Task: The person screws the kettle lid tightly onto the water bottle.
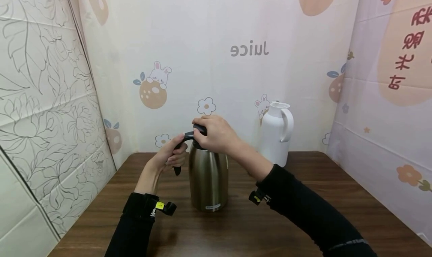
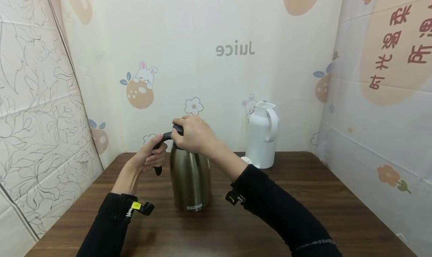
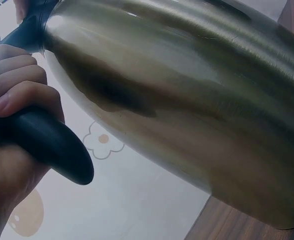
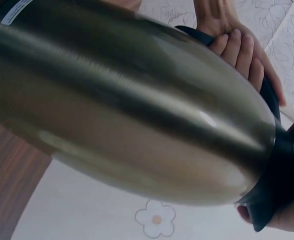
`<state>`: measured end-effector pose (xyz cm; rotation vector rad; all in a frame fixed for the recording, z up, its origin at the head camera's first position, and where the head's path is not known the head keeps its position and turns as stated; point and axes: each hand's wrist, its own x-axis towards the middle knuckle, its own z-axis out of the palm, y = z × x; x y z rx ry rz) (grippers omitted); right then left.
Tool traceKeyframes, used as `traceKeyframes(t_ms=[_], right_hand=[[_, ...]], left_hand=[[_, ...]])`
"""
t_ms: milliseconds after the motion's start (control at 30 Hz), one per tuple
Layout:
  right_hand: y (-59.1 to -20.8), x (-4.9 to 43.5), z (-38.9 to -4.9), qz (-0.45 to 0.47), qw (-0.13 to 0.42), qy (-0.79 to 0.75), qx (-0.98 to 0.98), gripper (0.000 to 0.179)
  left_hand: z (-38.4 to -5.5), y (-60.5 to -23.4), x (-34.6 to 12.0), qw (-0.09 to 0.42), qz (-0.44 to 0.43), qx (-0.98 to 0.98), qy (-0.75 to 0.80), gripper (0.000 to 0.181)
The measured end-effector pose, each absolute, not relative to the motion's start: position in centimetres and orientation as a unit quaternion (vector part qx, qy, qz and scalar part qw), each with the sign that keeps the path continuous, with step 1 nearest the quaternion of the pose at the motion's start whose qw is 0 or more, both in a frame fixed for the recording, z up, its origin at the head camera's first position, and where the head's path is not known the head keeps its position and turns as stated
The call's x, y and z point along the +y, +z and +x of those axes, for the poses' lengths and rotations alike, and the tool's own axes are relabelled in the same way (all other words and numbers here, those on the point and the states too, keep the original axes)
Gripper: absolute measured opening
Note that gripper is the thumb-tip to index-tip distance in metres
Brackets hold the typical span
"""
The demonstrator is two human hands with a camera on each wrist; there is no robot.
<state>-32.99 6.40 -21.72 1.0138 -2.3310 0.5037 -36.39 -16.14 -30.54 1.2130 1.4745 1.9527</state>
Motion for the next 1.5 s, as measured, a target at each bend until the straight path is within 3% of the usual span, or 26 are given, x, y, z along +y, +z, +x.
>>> traceKeyframes(t_ms=[267, 467, 633, 867, 967, 1300, 1500], right_hand=[[-21.9, 4.9, -31.9, 0.295, 0.288, 0.186, -0.892, 0.032], [-21.6, 5.1, -31.8, 0.283, 0.277, 0.174, -0.902, 0.034], [-21.0, 6.3, -32.5, 0.342, 0.252, 0.165, -0.890, 0.037], [-19.6, 8.5, -34.3, 0.471, 0.159, 0.186, -0.848, 0.046], [-19.5, 9.0, -35.2, 0.493, 0.145, 0.205, -0.833, 0.043], [-21.3, 8.6, -37.1, 0.558, 0.248, 0.219, -0.761, 0.042], [-21.7, 8.1, -36.9, 0.539, 0.269, 0.190, -0.775, 0.042]], left_hand=[[-36.5, -30.6, -16.2, 0.201, 0.430, 0.533, 0.701, 0.060], [-36.8, -30.7, -16.1, 0.207, 0.441, 0.519, 0.702, 0.059], [-36.9, -30.6, -15.9, 0.212, 0.454, 0.503, 0.705, 0.059], [-37.2, -30.9, -16.1, 0.222, 0.460, 0.487, 0.708, 0.057], [-37.1, -31.0, -16.1, 0.225, 0.461, 0.485, 0.708, 0.056], [-37.0, -31.1, -16.1, 0.229, 0.459, 0.489, 0.705, 0.057], [-36.9, -31.1, -16.3, 0.226, 0.451, 0.498, 0.705, 0.057]])
